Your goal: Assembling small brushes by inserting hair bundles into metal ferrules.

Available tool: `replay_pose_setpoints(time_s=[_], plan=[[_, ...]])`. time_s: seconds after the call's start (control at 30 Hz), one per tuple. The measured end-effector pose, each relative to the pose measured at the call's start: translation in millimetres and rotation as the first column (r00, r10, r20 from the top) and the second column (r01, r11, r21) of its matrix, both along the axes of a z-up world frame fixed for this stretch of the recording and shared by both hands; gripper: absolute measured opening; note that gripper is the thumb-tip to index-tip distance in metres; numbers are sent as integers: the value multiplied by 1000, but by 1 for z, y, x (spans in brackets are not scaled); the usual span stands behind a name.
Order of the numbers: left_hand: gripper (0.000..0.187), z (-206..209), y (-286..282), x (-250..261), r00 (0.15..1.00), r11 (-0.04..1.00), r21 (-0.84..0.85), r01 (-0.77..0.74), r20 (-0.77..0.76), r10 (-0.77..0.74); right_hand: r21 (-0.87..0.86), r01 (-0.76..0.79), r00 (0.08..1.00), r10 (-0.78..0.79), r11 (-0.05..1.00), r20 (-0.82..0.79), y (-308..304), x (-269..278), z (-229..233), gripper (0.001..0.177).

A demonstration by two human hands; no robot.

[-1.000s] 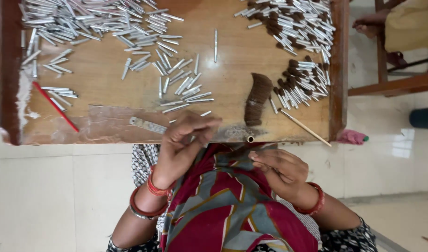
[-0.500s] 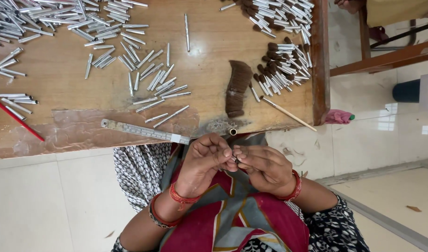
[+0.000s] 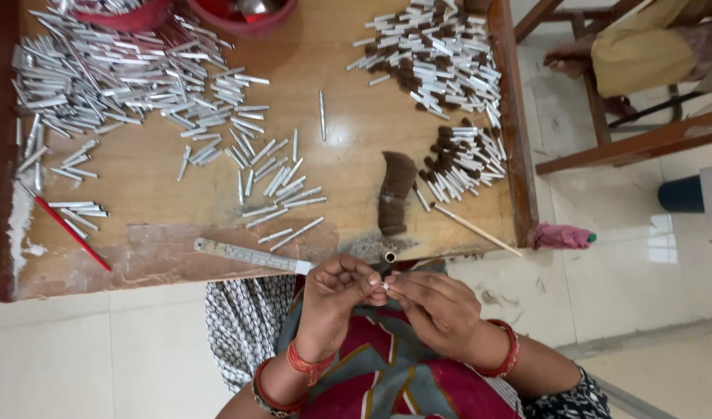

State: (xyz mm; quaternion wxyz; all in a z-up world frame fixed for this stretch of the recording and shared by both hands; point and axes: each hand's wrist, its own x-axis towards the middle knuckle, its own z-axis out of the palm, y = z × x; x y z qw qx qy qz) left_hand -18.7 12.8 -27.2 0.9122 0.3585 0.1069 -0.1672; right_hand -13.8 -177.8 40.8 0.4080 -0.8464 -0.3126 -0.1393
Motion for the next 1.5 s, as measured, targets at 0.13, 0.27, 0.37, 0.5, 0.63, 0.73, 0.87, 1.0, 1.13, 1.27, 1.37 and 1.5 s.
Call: replay_pose_setpoints(time_s=[0.13, 0.27, 0.37, 0.5, 0.63, 0.73, 0.87, 1.0, 1.13, 1.27, 1.37, 1.5], plan=[[10, -6, 0, 2, 998, 996, 77, -35, 63, 30, 42, 39, 992, -34, 998, -121, -1, 2, 0, 27], [9, -5, -1, 0, 998, 995, 94, -41, 56, 36, 60, 70, 973, -55, 996, -223, -1, 0, 3, 31], [10, -8, -2, -1, 997, 995, 82, -57, 54, 53, 64, 57, 974, -41, 996, -221, -1, -1, 5, 32], [10, -8, -2, -2, 996, 996, 60, -72, 51, 69, 48, 26, 970, -13, 999, -241, -4, -1, 6, 33], [10, -7, -2, -1, 997, 996, 68, -50, 59, 46, 18, 62, 966, -56, 998, -252, -4, -5, 4, 38], [9, -8, -1, -2, 997, 997, 60, -52, 68, 48, 6, 78, 959, -73, 997, -275, -3, -7, 5, 40], [9, -9, 1, -2, 998, 998, 60, -17, 55, 14, -22, 70, 964, -73, 997, -255, -2, -8, 6, 44], [8, -12, 3, -8, 997, 1000, 15, -14, 79, 12, -27, 49, 946, -55, 998, -319, 5, 2, 32, 64], [8, -5, 8, -6, 995, 999, 43, -20, 96, 16, 33, 33, 926, -18, 999, -377, -2, -2, 28, 67], [14, 4, 9, -3, 996, 996, 81, -41, 85, 34, 35, 39, 929, -24, 999, -368, -8, -3, 17, 46], [16, 2, 7, -3, 997, 997, 78, -21, 73, 16, -5, 27, 958, -27, 1000, -284, -5, 0, 17, 37], [11, -4, 7, -4, 995, 1000, 24, 15, 101, -18, -45, 28, 979, -37, 999, -198, -7, -2, 15, 36]])
